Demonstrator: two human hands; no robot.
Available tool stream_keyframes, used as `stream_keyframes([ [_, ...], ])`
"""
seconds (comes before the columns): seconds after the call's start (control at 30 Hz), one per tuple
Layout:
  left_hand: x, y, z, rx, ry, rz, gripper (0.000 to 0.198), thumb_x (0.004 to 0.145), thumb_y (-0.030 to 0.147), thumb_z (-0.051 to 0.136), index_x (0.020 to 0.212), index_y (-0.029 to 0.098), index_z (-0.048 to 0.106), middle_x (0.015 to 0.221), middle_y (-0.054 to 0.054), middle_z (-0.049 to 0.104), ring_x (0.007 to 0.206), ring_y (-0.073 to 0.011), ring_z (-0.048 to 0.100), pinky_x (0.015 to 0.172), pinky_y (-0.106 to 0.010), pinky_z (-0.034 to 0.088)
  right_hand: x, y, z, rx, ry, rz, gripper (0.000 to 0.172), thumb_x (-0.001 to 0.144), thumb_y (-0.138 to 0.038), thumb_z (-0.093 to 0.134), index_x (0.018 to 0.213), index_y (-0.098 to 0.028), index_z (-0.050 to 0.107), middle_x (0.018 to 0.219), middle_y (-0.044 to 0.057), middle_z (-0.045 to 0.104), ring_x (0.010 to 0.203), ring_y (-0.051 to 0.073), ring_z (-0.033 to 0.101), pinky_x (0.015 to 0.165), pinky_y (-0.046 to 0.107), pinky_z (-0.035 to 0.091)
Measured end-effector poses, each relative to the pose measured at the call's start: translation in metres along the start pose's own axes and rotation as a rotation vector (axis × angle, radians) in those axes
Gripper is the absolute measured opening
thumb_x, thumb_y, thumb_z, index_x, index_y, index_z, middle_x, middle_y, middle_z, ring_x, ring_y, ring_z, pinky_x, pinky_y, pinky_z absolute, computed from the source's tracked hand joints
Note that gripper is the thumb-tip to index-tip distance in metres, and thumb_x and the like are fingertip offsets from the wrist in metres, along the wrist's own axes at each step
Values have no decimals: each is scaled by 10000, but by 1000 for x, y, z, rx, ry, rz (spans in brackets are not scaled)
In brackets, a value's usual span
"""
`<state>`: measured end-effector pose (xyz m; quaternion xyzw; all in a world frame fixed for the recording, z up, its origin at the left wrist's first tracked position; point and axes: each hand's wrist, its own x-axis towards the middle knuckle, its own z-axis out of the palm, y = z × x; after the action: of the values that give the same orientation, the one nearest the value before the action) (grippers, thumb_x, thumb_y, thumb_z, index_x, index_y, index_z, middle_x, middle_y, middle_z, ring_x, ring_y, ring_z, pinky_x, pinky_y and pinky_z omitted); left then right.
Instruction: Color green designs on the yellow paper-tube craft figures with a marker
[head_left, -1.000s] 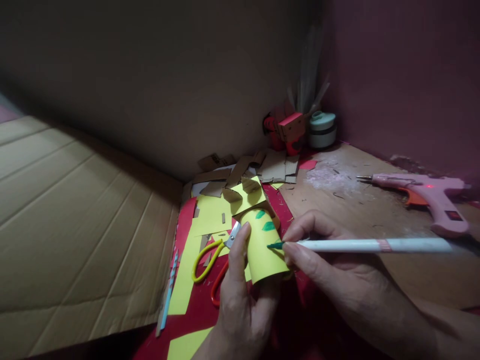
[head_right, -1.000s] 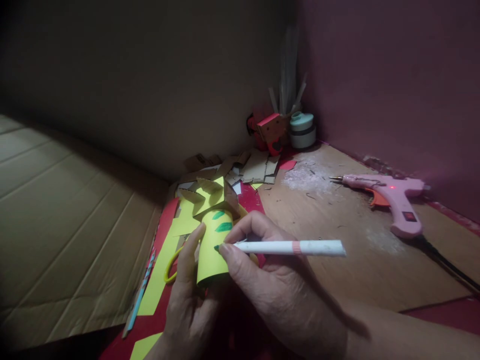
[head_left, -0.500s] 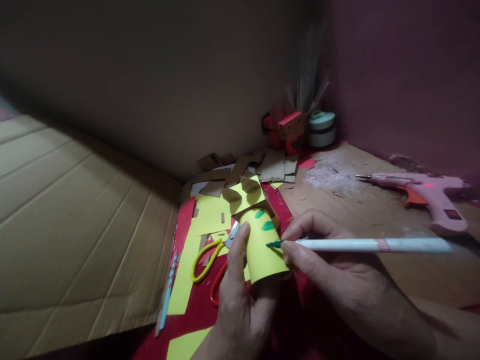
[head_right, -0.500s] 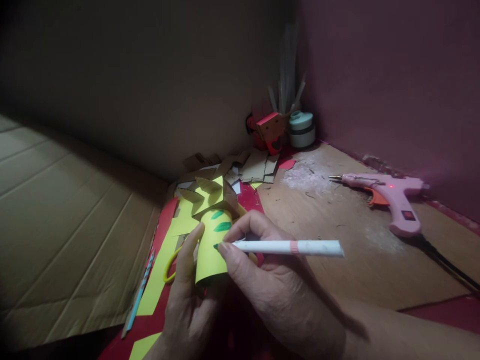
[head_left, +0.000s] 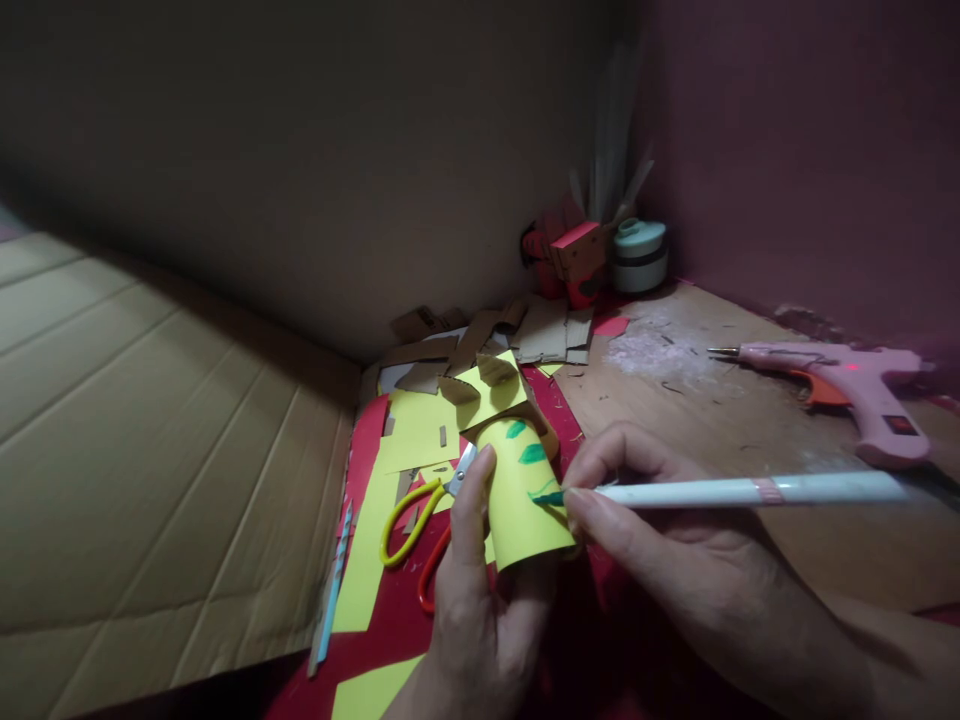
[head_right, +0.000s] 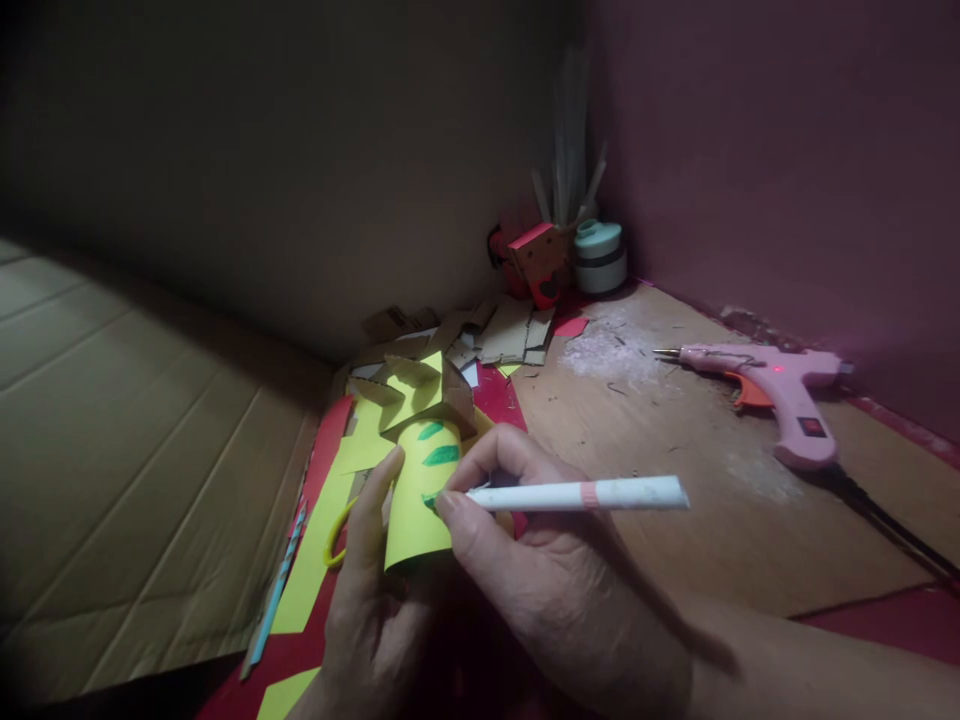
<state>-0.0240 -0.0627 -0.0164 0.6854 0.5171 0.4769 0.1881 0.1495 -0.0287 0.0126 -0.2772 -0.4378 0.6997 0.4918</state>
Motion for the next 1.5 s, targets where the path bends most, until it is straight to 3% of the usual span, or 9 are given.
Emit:
stream_keyframes([
  [0.17, 0, -2, 0, -24, -10, -35, 652, 1022, 290, 625, 1621, 304, 369, 1471, -150, 655, 1353, -357, 640, 1142, -570, 523, 0, -2, 1, -48, 48, -42, 224, 998, -359, 678, 805, -273, 603, 702, -45, 590, 640, 125, 533, 552, 200, 475],
  [0.33, 0, -2, -2, -35, -30, -56, 675, 1014, 294, 637, 1627, 321, 355, 1476, -140, 664, 1377, -368, 629, 1125, -561, 544, -2, -3, 1, -71, 68, -70, 217, 983, -327, 667, 789, -265, 593, 699, -40, 572, 644, 133, 518, 551, 210, 477],
  [0.6, 0, 2, 0, -9, 27, -69, 629, 1025, 318, 642, 1598, 405, 399, 1497, -66, 671, 1344, -300, 665, 1186, -512, 491, 1, -4, -1, -63, 65, -44, 226, 986, -349, 649, 795, -255, 574, 686, -45, 548, 641, 131, 492, 550, 210, 453],
  [0.9, 0, 2, 2, -42, 48, -89, 654, 999, 278, 675, 1582, 437, 426, 1413, -19, 732, 1134, -213, 771, 1030, -331, 610, 8, 1, -7, -132, 155, -19, 196, 929, -355, 662, 789, -239, 585, 737, -31, 604, 719, 157, 544, 670, 293, 465],
  [1.17, 2, 1, 4, -134, 54, -91, 635, 994, 258, 681, 1578, 354, 452, 1386, -72, 734, 1126, -245, 770, 996, -364, 636, 16, 0, -7, -73, 190, -2, 181, 878, -354, 677, 767, -231, 604, 739, -12, 672, 703, 162, 592, 683, 329, 482],
  [1.5, 5, -2, -1, -103, -12, -58, 661, 997, 224, 671, 1582, 409, 425, 1361, -46, 739, 1121, -219, 761, 953, -316, 638, 15, 2, -7, -57, 202, -24, 198, 893, -365, 684, 767, -230, 611, 756, -10, 676, 767, 182, 617, 759, 358, 501],
])
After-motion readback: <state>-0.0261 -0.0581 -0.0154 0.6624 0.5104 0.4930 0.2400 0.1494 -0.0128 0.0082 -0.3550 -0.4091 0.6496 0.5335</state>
